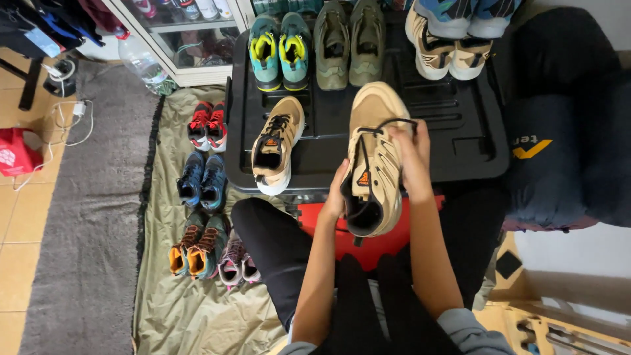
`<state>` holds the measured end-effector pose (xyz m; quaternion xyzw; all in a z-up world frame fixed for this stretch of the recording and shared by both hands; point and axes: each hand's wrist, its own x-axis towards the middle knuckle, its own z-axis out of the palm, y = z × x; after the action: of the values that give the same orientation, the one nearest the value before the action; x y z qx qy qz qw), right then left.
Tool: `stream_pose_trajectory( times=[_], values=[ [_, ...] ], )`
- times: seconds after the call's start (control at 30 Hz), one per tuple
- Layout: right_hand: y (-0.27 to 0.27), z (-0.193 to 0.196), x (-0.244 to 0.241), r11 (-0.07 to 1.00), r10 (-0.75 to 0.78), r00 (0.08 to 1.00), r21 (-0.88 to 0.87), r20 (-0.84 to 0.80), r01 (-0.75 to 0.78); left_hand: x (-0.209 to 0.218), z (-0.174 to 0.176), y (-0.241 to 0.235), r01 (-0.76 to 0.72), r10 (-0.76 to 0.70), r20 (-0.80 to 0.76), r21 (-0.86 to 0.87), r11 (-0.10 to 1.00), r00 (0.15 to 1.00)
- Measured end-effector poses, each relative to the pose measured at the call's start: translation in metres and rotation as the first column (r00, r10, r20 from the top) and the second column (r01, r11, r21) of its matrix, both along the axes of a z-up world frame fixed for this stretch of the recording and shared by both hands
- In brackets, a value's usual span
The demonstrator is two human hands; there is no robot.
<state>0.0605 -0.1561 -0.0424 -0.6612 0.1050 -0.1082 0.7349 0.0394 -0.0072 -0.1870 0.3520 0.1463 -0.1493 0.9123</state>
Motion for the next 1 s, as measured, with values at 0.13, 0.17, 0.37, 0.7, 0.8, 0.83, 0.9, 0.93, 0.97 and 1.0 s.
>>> stream_pose_trajectory(
  times=[0.13, 0.17, 0.37, 0.7, 0.8, 0.83, 0.9, 0.93, 0.97, 1.0],
  values=[
    [-0.009, 0.022, -0.005, 0.923, 0.101, 0.987, -0.359, -0.123, -0.139, -0.009, 0.003, -0.015, -0.023, 0.022, -0.007, -0.089, 0.996, 1.000],
    [-0.016, 0.018, -0.005, 0.850, 0.088, 0.995, -0.516, -0.055, -0.104, -0.008, -0.001, -0.016, -0.074, 0.072, 0.061, 0.022, 0.997, 0.995],
    [-0.038, 0.046, -0.033, 0.482, 0.279, 0.947, -0.830, -0.158, -0.280, -0.021, 0.048, -0.017, -0.205, 0.190, 0.088, 0.231, 0.951, 0.978],
    [-0.032, 0.047, -0.065, 0.145, 0.241, 0.813, -0.809, -0.529, -0.570, -0.023, 0.070, -0.001, -0.245, 0.266, -0.022, 0.321, 0.915, 0.964],
    [-0.026, 0.017, -0.054, 0.203, 0.297, 0.903, -0.903, -0.311, -0.378, -0.027, 0.090, -0.001, -0.234, 0.255, -0.023, 0.322, 0.917, 0.967],
    [-0.024, 0.001, -0.049, 0.204, 0.296, 0.903, -0.902, -0.313, -0.380, -0.028, 0.092, 0.000, -0.232, 0.253, -0.025, 0.323, 0.918, 0.967],
    [-0.022, -0.031, -0.037, 0.198, 0.367, 0.884, -0.904, -0.289, -0.378, -0.028, 0.096, 0.001, -0.229, 0.245, -0.007, 0.324, 0.918, 0.970],
    [-0.017, -0.041, -0.037, 0.198, 0.366, 0.885, -0.905, -0.287, -0.375, -0.029, 0.102, 0.000, -0.230, 0.244, -0.005, 0.323, 0.918, 0.970],
    [-0.011, -0.050, -0.036, 0.173, 0.320, 0.879, -0.890, -0.354, -0.421, -0.030, 0.108, 0.000, -0.224, 0.237, 0.005, 0.349, 0.910, 0.971],
    [-0.005, -0.060, -0.035, 0.151, 0.273, 0.866, -0.870, -0.419, -0.469, -0.031, 0.114, 0.000, -0.220, 0.232, 0.013, 0.376, 0.900, 0.973]
  ],
)
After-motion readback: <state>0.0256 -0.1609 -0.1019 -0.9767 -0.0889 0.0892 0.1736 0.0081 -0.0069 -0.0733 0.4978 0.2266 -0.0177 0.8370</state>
